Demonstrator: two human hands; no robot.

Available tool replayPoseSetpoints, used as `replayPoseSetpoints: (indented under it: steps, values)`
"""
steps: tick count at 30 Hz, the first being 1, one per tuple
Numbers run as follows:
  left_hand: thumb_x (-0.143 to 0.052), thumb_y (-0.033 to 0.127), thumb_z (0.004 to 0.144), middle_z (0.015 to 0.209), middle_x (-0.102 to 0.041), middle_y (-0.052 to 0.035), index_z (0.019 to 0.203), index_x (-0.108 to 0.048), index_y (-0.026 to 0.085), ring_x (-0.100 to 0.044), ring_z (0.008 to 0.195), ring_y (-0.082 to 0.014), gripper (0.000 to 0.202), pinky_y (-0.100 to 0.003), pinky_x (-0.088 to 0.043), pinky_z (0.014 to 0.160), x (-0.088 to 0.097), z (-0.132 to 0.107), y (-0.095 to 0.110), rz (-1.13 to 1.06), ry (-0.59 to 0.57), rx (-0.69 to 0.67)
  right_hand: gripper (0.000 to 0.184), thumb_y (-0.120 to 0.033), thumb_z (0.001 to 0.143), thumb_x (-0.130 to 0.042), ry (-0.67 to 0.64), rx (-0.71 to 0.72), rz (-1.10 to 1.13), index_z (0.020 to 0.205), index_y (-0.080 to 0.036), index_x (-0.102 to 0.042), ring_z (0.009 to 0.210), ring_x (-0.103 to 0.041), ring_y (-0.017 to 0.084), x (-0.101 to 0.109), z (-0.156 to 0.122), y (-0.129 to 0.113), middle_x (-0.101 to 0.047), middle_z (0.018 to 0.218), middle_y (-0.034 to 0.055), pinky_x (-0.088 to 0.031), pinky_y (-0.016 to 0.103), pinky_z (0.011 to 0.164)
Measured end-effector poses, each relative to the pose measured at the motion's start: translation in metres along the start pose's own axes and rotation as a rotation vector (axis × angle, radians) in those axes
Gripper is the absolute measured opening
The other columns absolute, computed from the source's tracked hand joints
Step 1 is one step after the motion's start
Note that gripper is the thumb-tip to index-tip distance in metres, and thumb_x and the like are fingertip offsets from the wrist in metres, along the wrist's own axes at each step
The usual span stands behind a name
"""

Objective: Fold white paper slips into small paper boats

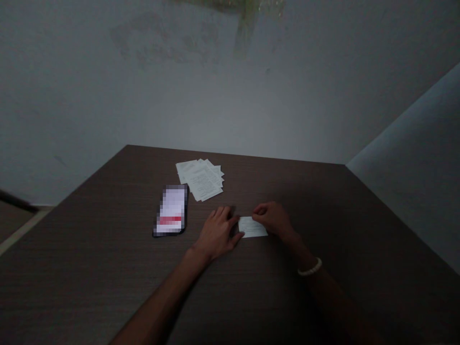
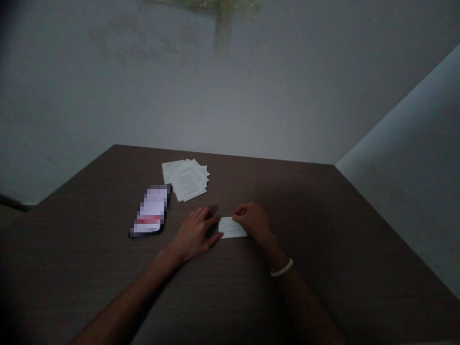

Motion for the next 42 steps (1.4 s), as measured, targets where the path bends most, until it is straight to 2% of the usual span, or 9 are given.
replayPoseSetpoints:
  steps: [20,24,27,29,33,37,42]
  values:
    - [-0.057,0.047,0.086,0.111,-0.052,-0.0116,0.118,-0.061,0.021,-0.048,0.104,-0.0285,0.042,-0.043,-0.042,0.087,0.0,0.0,-0.001,-0.018,0.003,-0.001,0.012,-0.028,0.07,-0.067,0.013,0.03,0.094,0.076,-0.021,-0.075,0.068,-0.069,0.016,0.011,0.003,0.033,-0.074,0.073,0.0013,-0.046,0.023,0.062]
    - [-0.057,0.047,0.086,0.112,-0.052,-0.0112,0.118,-0.062,0.021,-0.047,0.105,-0.0282,0.042,-0.043,-0.042,0.089,-0.001,0.001,-0.002,-0.034,0.015,-0.005,0.015,-0.031,0.074,-0.064,0.053,0.039,0.158,0.076,-0.019,-0.074,0.068,-0.069,0.017,0.013,0.002,0.026,-0.074,0.073,0.0027,-0.047,0.024,0.061]
    - [-0.057,0.048,0.086,0.111,-0.052,-0.011,0.118,-0.062,0.021,-0.047,0.105,-0.0282,0.042,-0.043,-0.041,0.089,0.0,0.001,-0.002,-0.053,0.018,-0.002,0.017,-0.032,0.075,-0.064,0.055,0.098,0.136,0.075,-0.02,-0.075,0.065,-0.068,0.016,0.008,-0.001,0.006,-0.073,0.071,0.0026,-0.046,0.023,0.059]
    - [-0.057,0.049,0.085,0.11,-0.052,-0.0108,0.118,-0.062,0.022,-0.047,0.104,-0.0281,0.042,-0.043,-0.041,0.089,0.0,0.001,-0.002,-0.06,0.016,0.002,0.014,-0.032,0.074,-0.066,0.021,0.137,0.112,0.075,-0.021,-0.075,0.065,-0.068,0.016,0.0,-0.002,-0.01,-0.073,0.07,0.0016,-0.045,0.023,0.059]
    - [-0.059,0.049,0.084,0.11,-0.052,-0.0109,0.114,-0.063,0.022,-0.047,0.105,-0.0284,0.041,-0.043,-0.041,0.089,0.0,0.001,-0.002,-0.052,0.014,0.0,0.013,-0.035,0.072,-0.068,-0.067,0.127,0.054,0.075,-0.023,-0.075,0.065,-0.068,0.016,-0.018,-0.003,-0.028,-0.073,0.071,0.0004,-0.043,0.022,0.054]
    - [-0.059,0.049,0.084,0.112,-0.052,-0.0113,0.114,-0.063,0.021,-0.047,0.104,-0.0287,0.041,-0.044,-0.041,0.088,0.0,0.001,-0.001,-0.035,0.009,-0.001,0.011,-0.031,0.071,-0.068,-0.035,0.059,0.02,0.076,-0.024,-0.075,0.067,-0.068,0.016,-0.018,-0.002,-0.025,-0.073,0.072,0.0005,-0.042,0.022,0.054]
    - [-0.06,0.048,0.084,0.111,-0.052,-0.0104,0.118,-0.061,0.022,-0.047,0.104,-0.0281,0.043,-0.043,-0.041,0.089,0.001,0.001,-0.001,-0.038,0.005,0.002,0.011,-0.028,0.068,-0.068,-0.035,0.0,0.029,0.076,-0.024,-0.075,0.068,-0.067,0.016,-0.01,0.0,-0.01,-0.073,0.073,-0.0005,-0.043,0.023,0.057]
Point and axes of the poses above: each hand's wrist, its own z-axis towards the middle knuckle, its own x-axis out of the back of the hand, y = z × x, the point moved 7 cm from there along z, towards the middle knuckle
